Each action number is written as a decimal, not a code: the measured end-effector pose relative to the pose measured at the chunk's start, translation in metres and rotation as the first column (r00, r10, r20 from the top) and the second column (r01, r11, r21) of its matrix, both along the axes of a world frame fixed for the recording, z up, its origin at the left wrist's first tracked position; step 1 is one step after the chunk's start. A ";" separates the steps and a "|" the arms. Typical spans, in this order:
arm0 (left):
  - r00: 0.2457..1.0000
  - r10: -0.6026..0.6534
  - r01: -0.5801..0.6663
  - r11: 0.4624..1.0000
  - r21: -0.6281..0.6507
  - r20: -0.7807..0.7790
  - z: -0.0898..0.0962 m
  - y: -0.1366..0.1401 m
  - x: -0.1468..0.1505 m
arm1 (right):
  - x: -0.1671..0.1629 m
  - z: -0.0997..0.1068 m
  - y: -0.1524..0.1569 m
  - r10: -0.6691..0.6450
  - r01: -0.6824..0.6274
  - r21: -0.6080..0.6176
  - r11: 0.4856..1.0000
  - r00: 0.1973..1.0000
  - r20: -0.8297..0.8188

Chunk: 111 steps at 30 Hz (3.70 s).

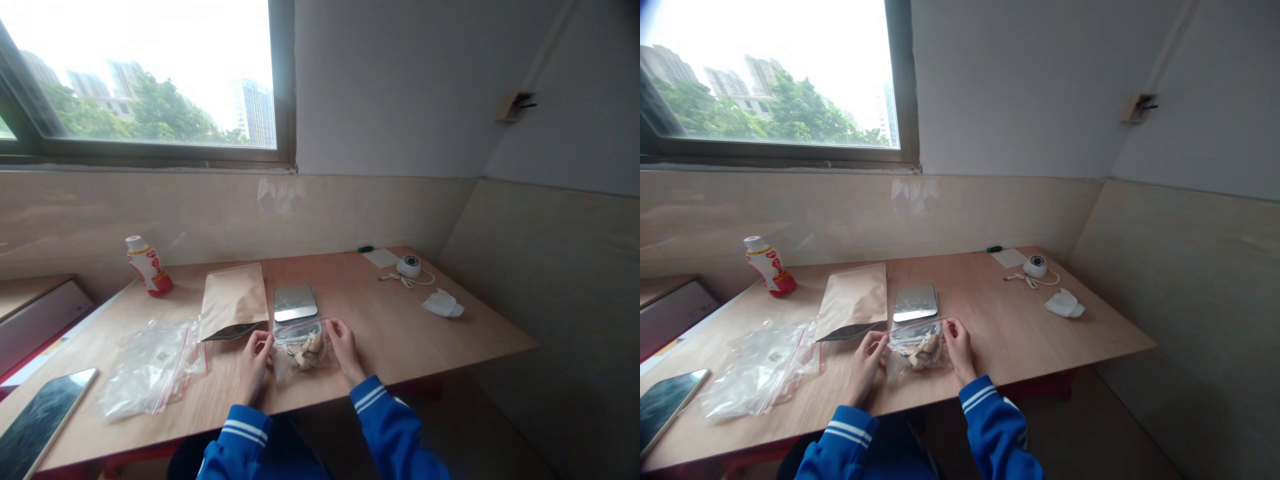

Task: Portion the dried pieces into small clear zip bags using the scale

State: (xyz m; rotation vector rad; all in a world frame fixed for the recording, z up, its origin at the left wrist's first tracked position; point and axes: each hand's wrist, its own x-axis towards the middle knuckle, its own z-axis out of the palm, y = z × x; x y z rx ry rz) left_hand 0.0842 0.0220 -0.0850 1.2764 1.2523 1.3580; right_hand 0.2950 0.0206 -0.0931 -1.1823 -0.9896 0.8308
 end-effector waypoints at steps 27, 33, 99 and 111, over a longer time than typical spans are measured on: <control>0.990 0.003 0.001 1.000 -0.023 0.138 0.002 0.000 0.004 | -0.001 0.008 -0.004 0.085 -0.084 0.018 0.996 0.996 -0.041; 0.989 -0.031 0.036 0.999 -0.034 0.142 0.005 -0.001 0.004 | 0.000 0.007 -0.002 0.071 -0.071 -0.001 0.997 0.996 -0.046; 0.982 -0.091 0.094 0.996 -0.006 0.165 0.016 -0.008 0.004 | 0.002 0.017 -0.011 0.200 -0.200 0.009 0.980 0.979 -0.035; 0.962 -0.163 0.180 0.982 -0.057 0.218 0.015 -0.008 0.004 | 0.001 0.017 -0.012 0.252 -0.252 -0.010 0.968 0.968 -0.009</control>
